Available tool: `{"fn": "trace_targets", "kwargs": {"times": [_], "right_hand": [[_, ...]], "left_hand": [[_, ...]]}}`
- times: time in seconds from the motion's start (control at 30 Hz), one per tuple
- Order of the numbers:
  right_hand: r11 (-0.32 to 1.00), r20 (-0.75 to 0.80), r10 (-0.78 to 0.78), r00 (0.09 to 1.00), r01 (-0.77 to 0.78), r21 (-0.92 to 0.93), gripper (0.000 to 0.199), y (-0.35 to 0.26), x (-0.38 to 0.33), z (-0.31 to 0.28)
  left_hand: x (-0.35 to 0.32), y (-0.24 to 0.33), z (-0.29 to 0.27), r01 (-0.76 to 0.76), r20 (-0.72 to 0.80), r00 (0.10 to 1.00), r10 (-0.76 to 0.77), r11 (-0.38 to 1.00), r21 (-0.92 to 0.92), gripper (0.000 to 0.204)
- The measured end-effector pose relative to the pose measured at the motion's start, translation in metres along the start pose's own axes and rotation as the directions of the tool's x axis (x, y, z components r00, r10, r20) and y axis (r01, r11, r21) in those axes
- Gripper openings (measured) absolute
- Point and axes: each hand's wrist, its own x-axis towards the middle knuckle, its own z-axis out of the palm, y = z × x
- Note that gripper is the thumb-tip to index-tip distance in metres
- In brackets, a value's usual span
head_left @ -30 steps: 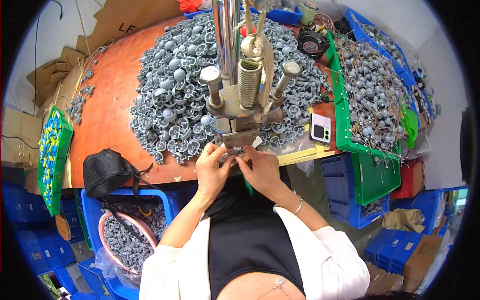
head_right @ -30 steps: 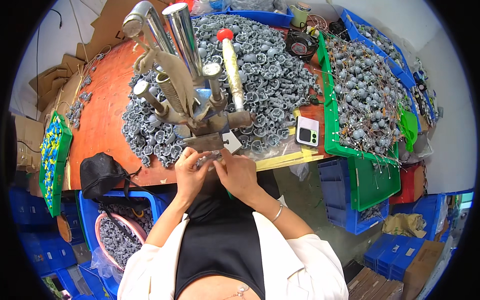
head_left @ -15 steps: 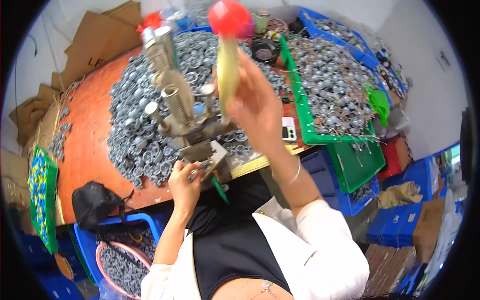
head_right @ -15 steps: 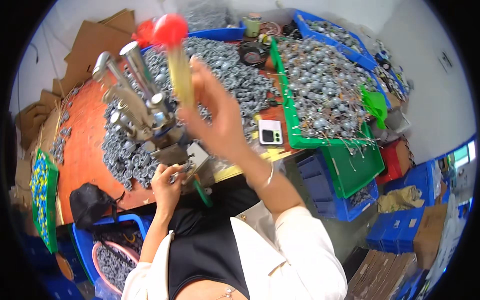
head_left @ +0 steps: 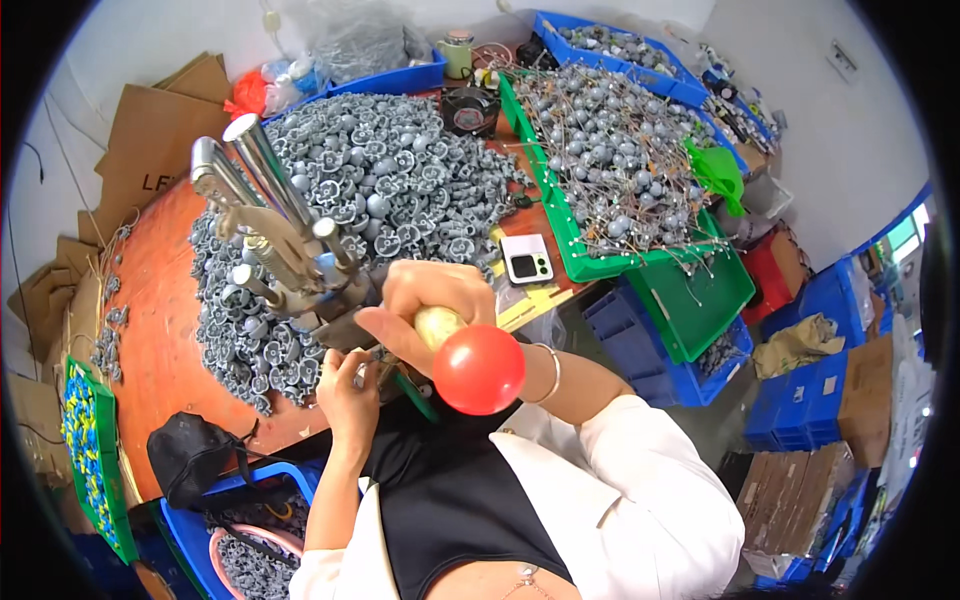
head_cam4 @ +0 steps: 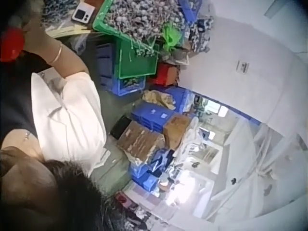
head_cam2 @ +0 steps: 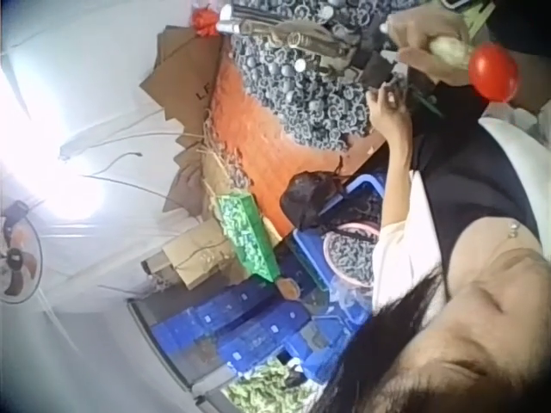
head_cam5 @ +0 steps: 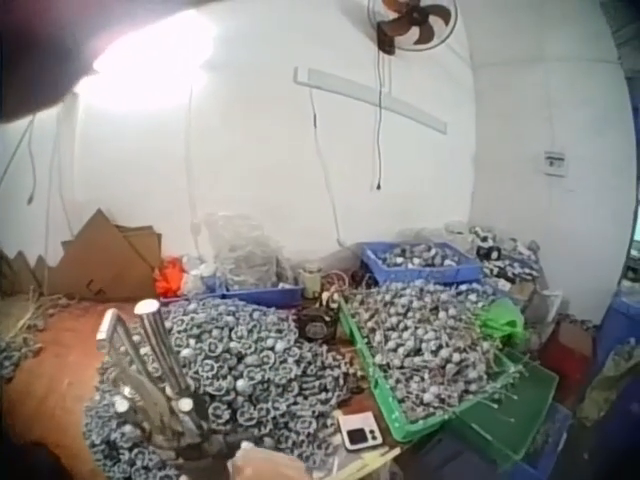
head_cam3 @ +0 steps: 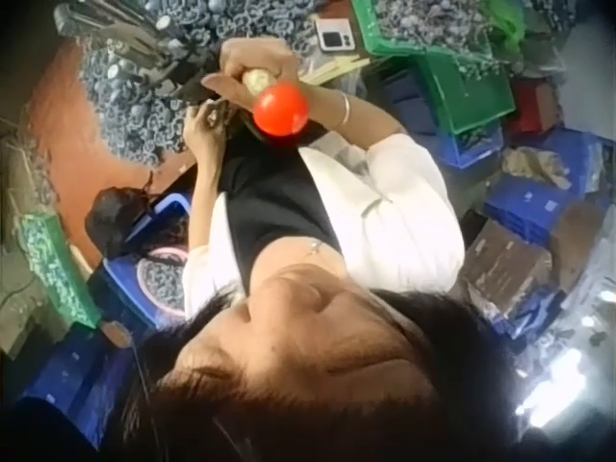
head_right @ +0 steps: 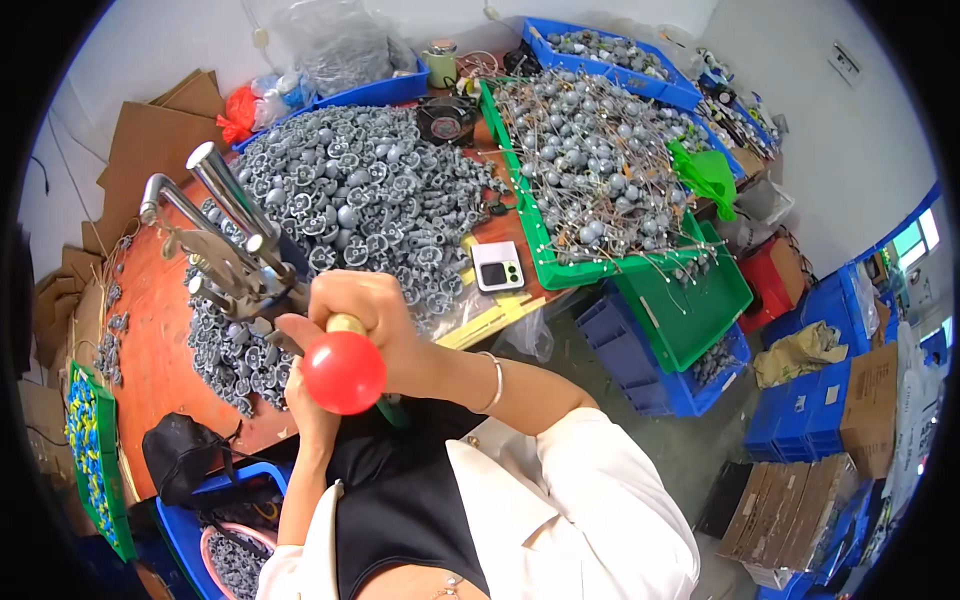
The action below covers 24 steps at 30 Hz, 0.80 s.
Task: The worker is using a manual press to assemble small metal components at a factory workbench.
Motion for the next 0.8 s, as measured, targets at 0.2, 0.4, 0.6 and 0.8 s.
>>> {"fn": "trace_targets", "kwargs": {"times": [0.2,0.4,0.6,0.8], "right_hand": [[0.952,0.15,-0.261,0.954,0.28,-0.126,0.029,0.023,-0.092,-0.015],[0.936,0.22,-0.141,0.965,0.203,-0.288,0.036,0.004,-0.032,-0.057],[0.554,-0.292,0.021,0.956,-0.254,-0.793,0.012,0.127,0.033,-0.21],[-0.282,-0.403,0.37,0.837,-0.313,-0.907,0.02,0.192,0.039,-0.307]], "left_hand": [[-0.002,0.001,-0.004,0.059,0.07,0.996,-0.059,0.998,0.001,0.018],[-0.004,-0.012,-0.021,-0.133,0.219,0.974,0.059,0.931,0.339,0.014],[-0.019,0.018,-0.061,0.615,0.729,0.682,-0.061,0.587,-0.526,0.026],[0.021,-0.06,-0.124,0.367,0.247,0.865,-0.437,0.216,-0.905,0.022]]}}
